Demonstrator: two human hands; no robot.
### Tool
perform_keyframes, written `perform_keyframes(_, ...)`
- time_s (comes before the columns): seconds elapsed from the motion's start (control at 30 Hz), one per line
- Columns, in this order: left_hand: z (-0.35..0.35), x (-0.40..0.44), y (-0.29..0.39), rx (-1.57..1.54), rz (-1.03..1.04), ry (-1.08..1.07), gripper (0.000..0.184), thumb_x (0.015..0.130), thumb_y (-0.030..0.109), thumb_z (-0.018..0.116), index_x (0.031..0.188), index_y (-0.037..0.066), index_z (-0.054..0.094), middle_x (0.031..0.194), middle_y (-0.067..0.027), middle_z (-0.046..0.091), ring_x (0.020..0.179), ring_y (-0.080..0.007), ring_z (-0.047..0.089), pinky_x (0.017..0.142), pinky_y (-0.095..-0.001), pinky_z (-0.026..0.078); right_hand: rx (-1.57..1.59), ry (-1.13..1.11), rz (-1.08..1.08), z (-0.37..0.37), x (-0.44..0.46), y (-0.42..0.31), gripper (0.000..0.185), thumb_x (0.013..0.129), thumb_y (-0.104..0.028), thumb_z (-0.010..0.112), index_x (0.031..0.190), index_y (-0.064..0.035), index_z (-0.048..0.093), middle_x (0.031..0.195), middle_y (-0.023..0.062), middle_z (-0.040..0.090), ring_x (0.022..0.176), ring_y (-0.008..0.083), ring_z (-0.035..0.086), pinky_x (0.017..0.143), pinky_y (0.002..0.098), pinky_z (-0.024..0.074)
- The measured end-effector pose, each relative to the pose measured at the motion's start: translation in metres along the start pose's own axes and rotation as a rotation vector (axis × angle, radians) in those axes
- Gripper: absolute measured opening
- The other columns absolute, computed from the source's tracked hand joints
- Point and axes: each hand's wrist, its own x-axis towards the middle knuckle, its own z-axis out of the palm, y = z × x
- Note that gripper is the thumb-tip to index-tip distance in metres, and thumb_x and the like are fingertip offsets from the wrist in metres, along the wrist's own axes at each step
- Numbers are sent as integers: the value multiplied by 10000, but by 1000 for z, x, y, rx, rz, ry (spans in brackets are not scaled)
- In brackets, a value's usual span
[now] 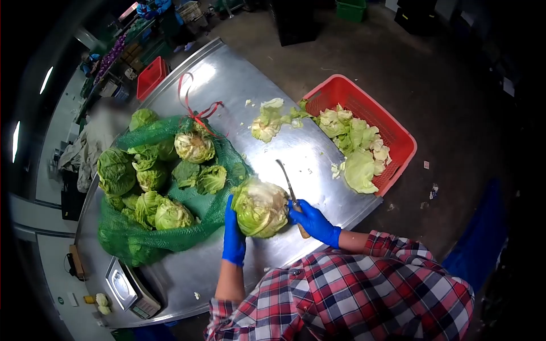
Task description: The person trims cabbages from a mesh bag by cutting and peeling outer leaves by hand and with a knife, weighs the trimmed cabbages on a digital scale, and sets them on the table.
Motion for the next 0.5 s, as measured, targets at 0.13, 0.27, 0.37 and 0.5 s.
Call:
perform_keyframes(0.13,2,-42,25,458,162,99,811,821,123,637,1482,73,170,1465,-128,322,1325,-252,338,1098,-357,278,-256,-169,37,15,2,-24,382,959,-249,528,1241,-6,446,805,60,579,720,95,540,690,281,484)
perform_keyframes(0.27,-8,-40,13,544,417,136,872,768,110,691,1478,60,188,1500,-112,263,1333,-250,320,1099,-352,269,-263,-200,159,22,5,-22,391,949,-252,537,1252,-28,433,912,132,636,729,188,631,655,340,510)
perform_keyframes(0.37,1,-39,18,416,343,156,842,776,112,687,1474,66,217,1506,-95,258,1327,-242,326,1097,-349,271,-678,-137,-227,22,-5,-23,353,916,-223,532,1198,-23,462,892,240,627,765,395,624,640,461,494)
perform_keyframes(0.5,1,-31,17,342,318,176,818,789,113,683,1471,75,233,1498,-99,273,1315,-240,342,1087,-348,288,-706,-133,-268,26,-9,-37,283,908,-210,513,1112,-17,480,837,255,616,745,418,612,624,487,484)
